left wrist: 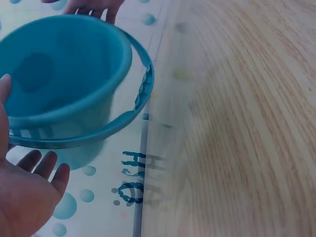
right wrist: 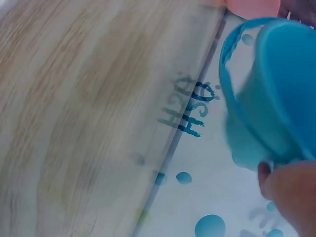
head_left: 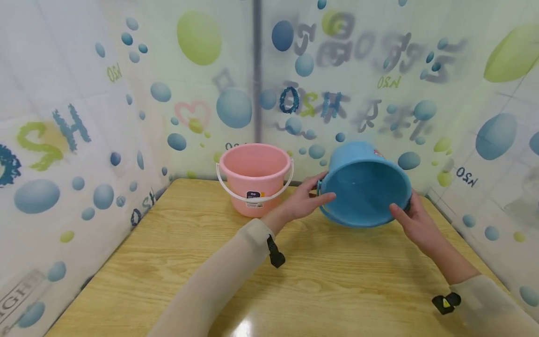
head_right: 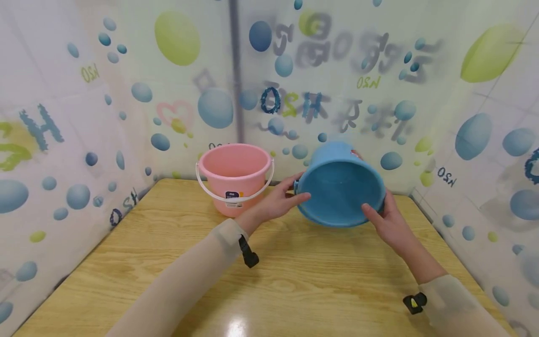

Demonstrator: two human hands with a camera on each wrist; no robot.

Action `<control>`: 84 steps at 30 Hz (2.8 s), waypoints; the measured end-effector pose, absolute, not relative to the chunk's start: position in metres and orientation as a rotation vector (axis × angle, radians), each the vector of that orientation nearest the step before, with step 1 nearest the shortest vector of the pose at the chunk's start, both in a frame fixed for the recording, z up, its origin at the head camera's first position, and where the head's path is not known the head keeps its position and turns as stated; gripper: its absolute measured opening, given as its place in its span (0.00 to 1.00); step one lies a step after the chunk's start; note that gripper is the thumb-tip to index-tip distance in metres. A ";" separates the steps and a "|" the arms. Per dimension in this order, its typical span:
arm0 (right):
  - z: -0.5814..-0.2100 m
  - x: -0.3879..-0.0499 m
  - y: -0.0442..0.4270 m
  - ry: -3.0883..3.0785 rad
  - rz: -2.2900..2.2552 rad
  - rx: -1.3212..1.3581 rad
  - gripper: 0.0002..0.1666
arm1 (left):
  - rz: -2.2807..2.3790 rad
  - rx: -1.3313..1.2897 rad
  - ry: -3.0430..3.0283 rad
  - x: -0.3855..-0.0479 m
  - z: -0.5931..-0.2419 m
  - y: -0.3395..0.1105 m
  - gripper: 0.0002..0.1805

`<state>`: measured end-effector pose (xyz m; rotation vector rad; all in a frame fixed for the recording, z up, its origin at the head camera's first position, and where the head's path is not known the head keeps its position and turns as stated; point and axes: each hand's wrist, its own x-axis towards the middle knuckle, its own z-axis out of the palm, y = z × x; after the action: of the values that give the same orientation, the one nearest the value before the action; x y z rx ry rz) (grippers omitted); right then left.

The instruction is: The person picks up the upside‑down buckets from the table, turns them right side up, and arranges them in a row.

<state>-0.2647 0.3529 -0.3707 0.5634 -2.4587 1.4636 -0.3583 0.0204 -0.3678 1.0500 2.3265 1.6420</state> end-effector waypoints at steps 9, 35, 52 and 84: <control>-0.362 -0.262 0.348 -2.513 1.404 0.475 0.56 | 1.663 1.008 2.330 -0.359 -0.365 0.018 0.49; -0.344 -0.255 0.360 -2.511 1.354 0.632 0.68 | 1.580 1.144 2.291 -0.355 -0.346 0.005 0.69; -0.345 -0.260 0.363 -2.537 1.349 0.641 0.63 | 1.631 1.124 2.272 -0.357 -0.346 0.005 0.59; -0.357 -0.285 0.359 -2.659 1.356 0.572 0.51 | 1.587 0.892 2.402 -0.362 -0.362 0.003 0.50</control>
<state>-0.2853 0.3591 -0.3570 0.5722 -2.6594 1.3558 -0.3620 0.0026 -0.3617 0.8922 2.4022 1.5874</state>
